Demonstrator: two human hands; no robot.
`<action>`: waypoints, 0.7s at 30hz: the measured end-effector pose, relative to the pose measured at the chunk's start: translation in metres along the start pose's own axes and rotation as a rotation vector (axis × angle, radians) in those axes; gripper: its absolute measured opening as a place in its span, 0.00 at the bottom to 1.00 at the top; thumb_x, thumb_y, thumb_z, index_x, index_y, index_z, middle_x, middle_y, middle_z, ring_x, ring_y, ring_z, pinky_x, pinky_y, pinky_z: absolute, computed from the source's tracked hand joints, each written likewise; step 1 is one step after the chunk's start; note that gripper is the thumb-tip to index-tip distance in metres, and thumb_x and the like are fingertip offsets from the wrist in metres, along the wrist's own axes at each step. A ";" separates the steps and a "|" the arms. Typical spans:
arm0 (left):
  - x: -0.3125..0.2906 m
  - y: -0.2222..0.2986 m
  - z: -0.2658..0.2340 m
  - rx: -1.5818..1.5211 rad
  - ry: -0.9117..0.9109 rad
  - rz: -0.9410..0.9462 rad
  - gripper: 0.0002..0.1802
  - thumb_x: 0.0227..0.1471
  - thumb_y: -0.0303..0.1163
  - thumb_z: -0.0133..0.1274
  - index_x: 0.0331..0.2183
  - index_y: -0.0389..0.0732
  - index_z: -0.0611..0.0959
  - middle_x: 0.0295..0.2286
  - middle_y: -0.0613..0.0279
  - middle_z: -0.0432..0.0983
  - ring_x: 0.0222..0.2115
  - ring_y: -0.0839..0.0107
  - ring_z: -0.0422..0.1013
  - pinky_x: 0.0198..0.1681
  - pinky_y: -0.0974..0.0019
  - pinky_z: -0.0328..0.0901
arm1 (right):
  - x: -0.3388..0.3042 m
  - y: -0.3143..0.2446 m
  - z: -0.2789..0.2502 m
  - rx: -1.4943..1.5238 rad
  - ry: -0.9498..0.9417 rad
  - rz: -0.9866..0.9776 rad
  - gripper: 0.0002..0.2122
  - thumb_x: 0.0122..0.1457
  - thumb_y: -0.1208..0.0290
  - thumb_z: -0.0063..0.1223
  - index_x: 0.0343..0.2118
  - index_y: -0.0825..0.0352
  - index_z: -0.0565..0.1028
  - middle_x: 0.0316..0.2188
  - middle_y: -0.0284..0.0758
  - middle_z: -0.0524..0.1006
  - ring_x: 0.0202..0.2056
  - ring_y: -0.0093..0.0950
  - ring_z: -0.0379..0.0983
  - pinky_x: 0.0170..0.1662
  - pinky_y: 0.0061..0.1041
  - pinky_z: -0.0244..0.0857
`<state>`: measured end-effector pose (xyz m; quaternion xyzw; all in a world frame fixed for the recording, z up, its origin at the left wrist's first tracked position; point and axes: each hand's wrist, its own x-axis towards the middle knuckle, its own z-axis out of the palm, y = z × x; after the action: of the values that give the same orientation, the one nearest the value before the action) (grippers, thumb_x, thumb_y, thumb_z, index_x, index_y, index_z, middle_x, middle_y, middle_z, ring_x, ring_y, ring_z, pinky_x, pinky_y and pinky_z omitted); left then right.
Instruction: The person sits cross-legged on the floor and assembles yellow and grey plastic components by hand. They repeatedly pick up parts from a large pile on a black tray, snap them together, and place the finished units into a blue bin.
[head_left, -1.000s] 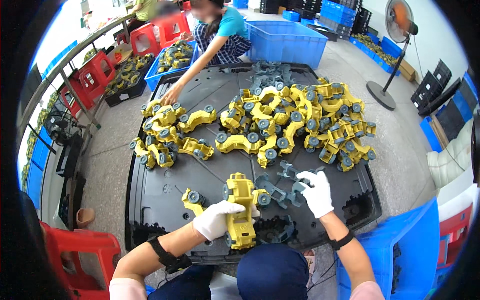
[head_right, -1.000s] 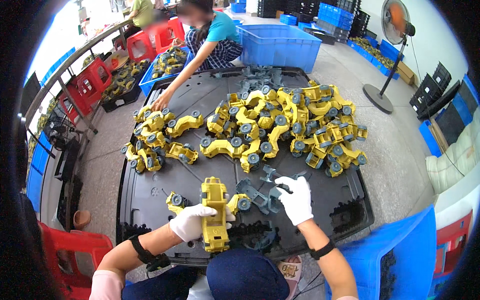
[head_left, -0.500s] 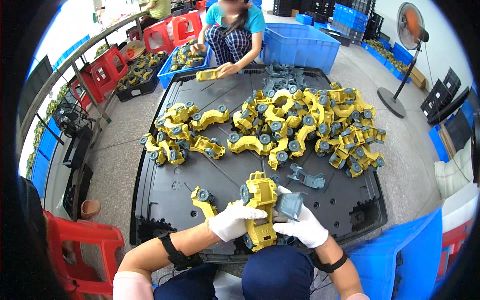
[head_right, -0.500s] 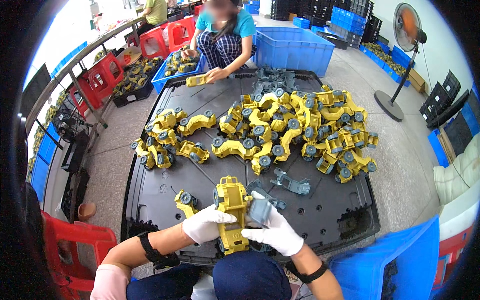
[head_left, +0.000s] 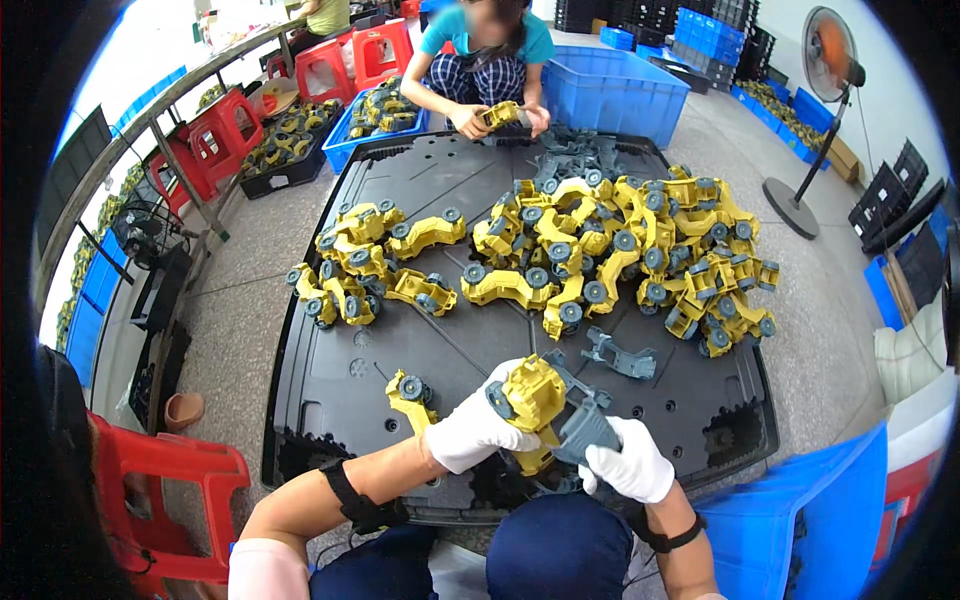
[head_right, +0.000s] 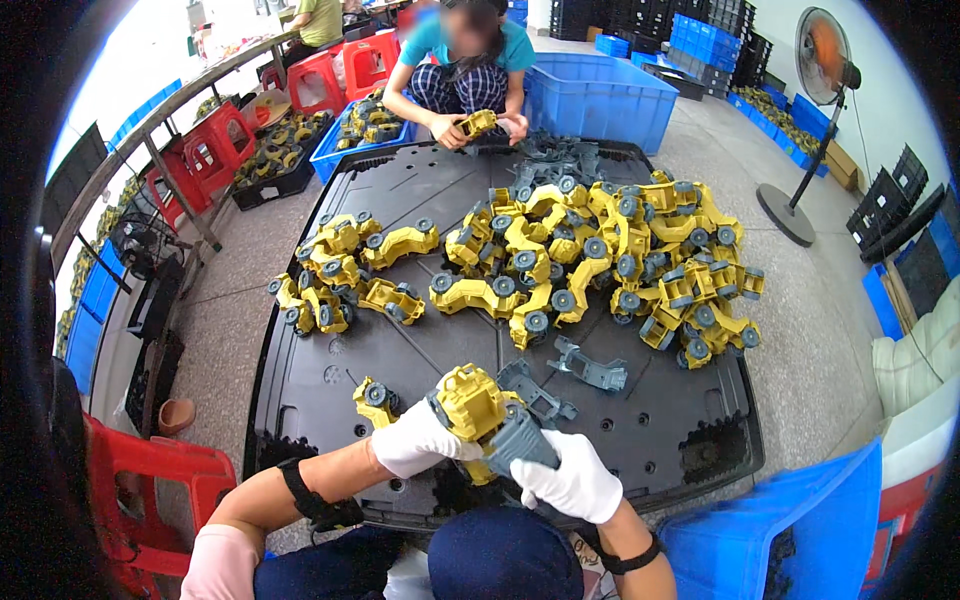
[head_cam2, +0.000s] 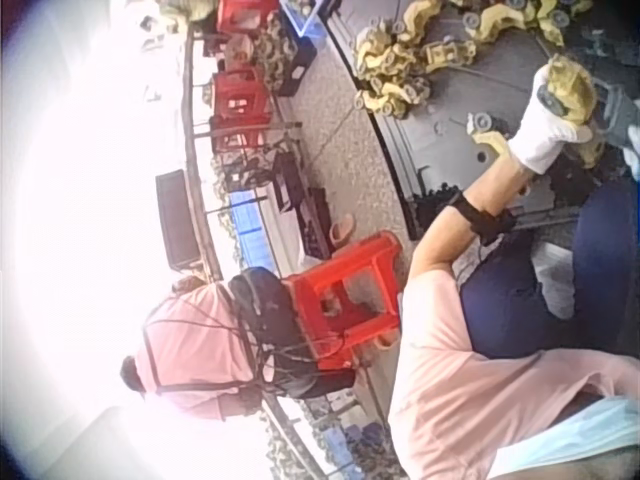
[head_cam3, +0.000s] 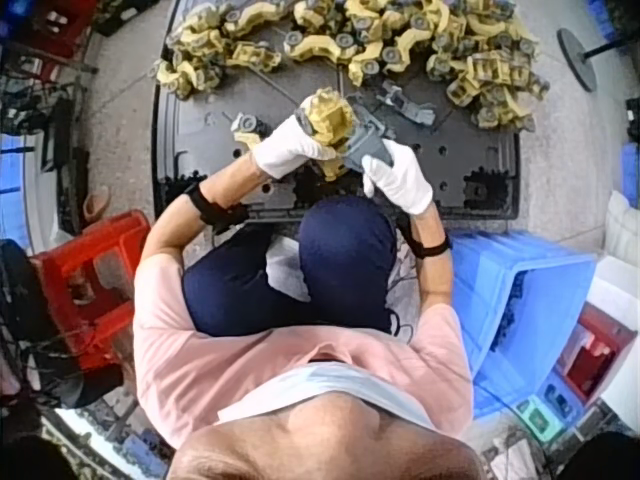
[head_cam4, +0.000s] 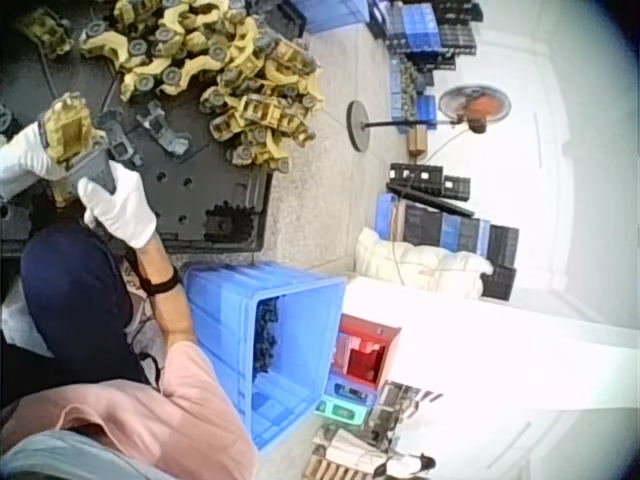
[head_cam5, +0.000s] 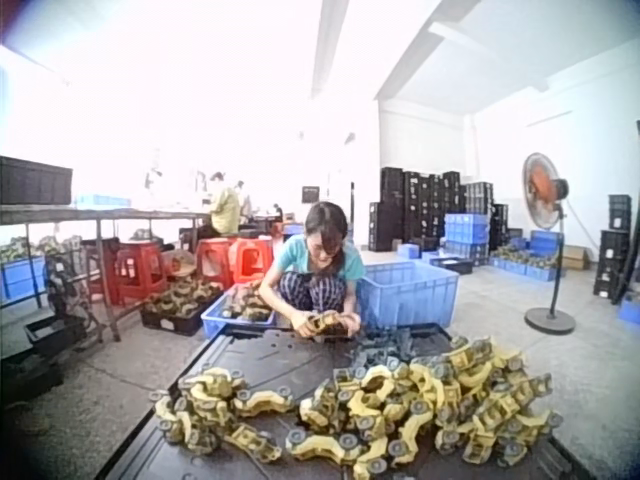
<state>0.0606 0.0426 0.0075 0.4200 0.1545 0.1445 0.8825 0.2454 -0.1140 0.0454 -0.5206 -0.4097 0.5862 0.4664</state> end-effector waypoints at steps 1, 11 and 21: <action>-0.001 -0.003 0.000 -0.019 -0.019 0.019 0.52 0.32 0.20 0.70 0.58 0.47 0.62 0.53 0.65 0.67 0.55 0.68 0.64 0.59 0.59 0.59 | 0.003 0.002 0.001 0.018 -0.017 -0.012 0.23 0.59 0.52 0.58 0.41 0.73 0.73 0.24 0.30 0.76 0.24 0.17 0.71 0.29 0.20 0.67; 0.002 -0.011 0.005 0.200 0.077 0.033 0.54 0.31 0.18 0.71 0.56 0.48 0.58 0.50 0.65 0.68 0.54 0.70 0.65 0.57 0.63 0.61 | 0.013 0.002 0.013 -0.024 0.224 0.080 0.18 0.61 0.59 0.56 0.43 0.71 0.73 0.23 0.31 0.76 0.22 0.18 0.72 0.26 0.22 0.67; 0.002 -0.014 0.014 0.521 0.058 0.227 0.43 0.37 0.23 0.69 0.51 0.44 0.61 0.46 0.63 0.69 0.50 0.73 0.66 0.54 0.66 0.62 | -0.005 0.002 0.029 -0.527 0.418 -0.274 0.16 0.62 0.65 0.50 0.46 0.72 0.70 0.23 0.46 0.78 0.25 0.38 0.80 0.28 0.32 0.70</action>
<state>0.0695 0.0253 0.0043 0.6429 0.1637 0.2099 0.7182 0.2165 -0.1189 0.0478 -0.6718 -0.5083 0.2736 0.4642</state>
